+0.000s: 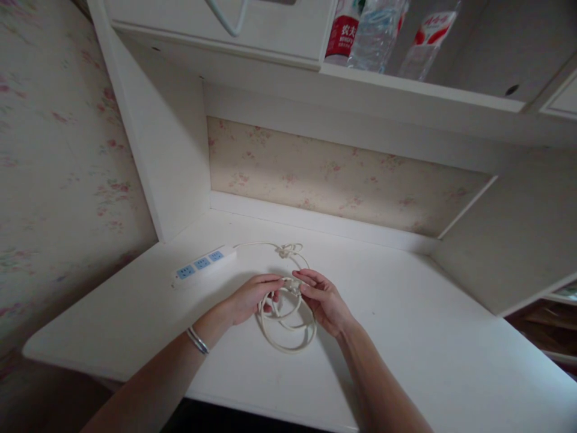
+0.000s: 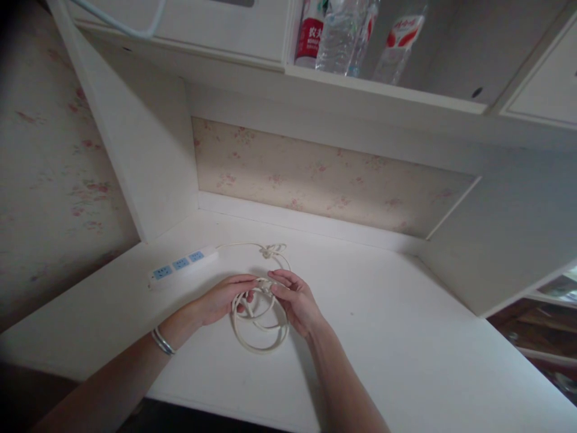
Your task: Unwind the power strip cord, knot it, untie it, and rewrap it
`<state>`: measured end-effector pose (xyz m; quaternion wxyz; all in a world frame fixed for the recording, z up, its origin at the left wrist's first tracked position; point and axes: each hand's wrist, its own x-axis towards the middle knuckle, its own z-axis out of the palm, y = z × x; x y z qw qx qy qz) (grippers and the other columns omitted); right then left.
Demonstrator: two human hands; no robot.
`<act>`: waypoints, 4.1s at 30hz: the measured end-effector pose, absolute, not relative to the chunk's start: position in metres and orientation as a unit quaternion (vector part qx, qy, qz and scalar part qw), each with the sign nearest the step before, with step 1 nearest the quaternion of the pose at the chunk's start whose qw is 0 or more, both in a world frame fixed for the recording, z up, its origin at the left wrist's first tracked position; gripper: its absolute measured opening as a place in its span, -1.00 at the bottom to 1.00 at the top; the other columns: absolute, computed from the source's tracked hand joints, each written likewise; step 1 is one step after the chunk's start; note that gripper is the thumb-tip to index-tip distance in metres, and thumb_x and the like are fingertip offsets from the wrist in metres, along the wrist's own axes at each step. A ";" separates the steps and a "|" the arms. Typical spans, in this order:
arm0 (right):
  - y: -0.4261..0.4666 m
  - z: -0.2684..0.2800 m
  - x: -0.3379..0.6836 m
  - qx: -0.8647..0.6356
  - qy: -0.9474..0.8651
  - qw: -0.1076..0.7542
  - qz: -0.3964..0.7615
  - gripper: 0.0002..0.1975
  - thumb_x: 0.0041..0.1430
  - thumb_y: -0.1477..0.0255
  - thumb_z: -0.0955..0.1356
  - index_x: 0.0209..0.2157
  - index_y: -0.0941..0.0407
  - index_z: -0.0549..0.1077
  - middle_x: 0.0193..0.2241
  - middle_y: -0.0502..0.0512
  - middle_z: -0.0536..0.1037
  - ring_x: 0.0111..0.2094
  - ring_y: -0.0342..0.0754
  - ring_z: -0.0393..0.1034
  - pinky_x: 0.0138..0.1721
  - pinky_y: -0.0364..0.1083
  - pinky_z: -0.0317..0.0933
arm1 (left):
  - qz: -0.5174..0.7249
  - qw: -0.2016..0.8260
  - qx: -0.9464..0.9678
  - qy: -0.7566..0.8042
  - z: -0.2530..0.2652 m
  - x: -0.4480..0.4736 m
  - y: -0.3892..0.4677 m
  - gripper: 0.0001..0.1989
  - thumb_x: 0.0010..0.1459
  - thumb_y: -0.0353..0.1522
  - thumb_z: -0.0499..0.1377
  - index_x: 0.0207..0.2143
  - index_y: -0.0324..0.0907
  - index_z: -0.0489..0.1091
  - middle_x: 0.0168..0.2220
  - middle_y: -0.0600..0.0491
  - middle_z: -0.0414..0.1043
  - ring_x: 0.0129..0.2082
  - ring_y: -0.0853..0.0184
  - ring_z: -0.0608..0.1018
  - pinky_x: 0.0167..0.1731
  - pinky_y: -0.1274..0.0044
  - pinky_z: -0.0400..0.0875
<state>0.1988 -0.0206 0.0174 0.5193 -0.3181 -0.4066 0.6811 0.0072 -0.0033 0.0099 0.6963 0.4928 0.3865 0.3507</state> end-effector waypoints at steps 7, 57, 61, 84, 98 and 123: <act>-0.023 0.021 0.196 -0.308 -0.442 0.521 0.662 -0.55 -0.20 0.57 0.49 -0.20 0.03 0.43 -0.13 0.06 0.50 -0.24 -0.12 0.40 -0.16 -0.11 0.24 | 0.355 0.659 0.552 0.367 0.014 0.008 -0.007 -0.60 -0.01 -0.11 0.21 -0.18 -0.17 0.45 -0.32 0.02 0.37 -0.43 0.41 0.37 -0.63 0.66 0.15; 0.011 -0.012 0.223 -0.502 -0.330 0.682 0.418 -0.74 -0.08 0.31 0.40 -0.30 0.09 0.46 -0.28 0.05 0.48 -0.32 -0.09 0.37 -0.32 -0.07 0.38 | 0.507 0.613 0.498 0.345 0.011 -0.008 0.010 -0.82 -0.18 -0.45 0.30 -0.46 -0.24 0.37 -0.47 0.12 0.32 -0.44 0.45 0.34 -0.37 0.59 0.21; 0.012 -0.011 0.224 -0.492 -0.294 0.692 0.439 -0.76 -0.12 0.35 0.41 -0.33 0.09 0.46 -0.28 0.03 0.47 -0.32 -0.09 0.38 -0.27 -0.05 0.40 | 0.526 0.560 0.523 0.370 0.009 -0.010 0.012 -0.84 -0.20 -0.42 0.30 -0.50 -0.24 0.38 -0.41 0.10 0.34 -0.41 0.43 0.33 -0.39 0.59 0.18; -0.015 -0.003 0.193 -0.457 -0.767 0.429 0.137 -0.82 0.14 0.37 0.27 -0.31 0.02 0.50 -0.37 0.07 0.53 -0.27 -0.01 0.34 -0.18 -0.06 0.13 | 0.529 0.631 0.455 0.338 0.011 0.001 0.009 -0.77 -0.04 -0.30 0.27 -0.33 -0.23 0.41 -0.30 0.04 0.40 -0.37 0.41 0.44 -0.26 0.52 0.33; -0.021 -0.003 0.184 -0.468 -0.827 0.299 0.091 -0.78 0.19 0.27 0.25 -0.37 0.07 0.46 -0.48 0.06 0.46 -0.36 -0.05 0.30 -0.26 -0.10 0.07 | 0.548 0.638 0.444 0.310 0.004 -0.001 0.012 -0.74 0.06 -0.29 0.21 -0.22 -0.22 0.33 -0.21 -0.03 0.42 -0.33 0.39 0.48 -0.25 0.50 0.34; -0.034 0.004 0.178 -0.421 -0.786 0.448 0.064 -0.74 0.22 0.38 0.25 -0.07 0.01 0.43 -0.34 0.09 0.38 -0.23 -0.04 0.24 -0.15 -0.02 0.12 | 0.408 0.420 0.686 0.432 -0.011 0.012 0.008 -0.69 0.13 -0.19 0.04 -0.45 -0.25 0.40 -0.62 0.13 0.31 -0.62 0.43 0.32 -0.61 0.62 0.14</act>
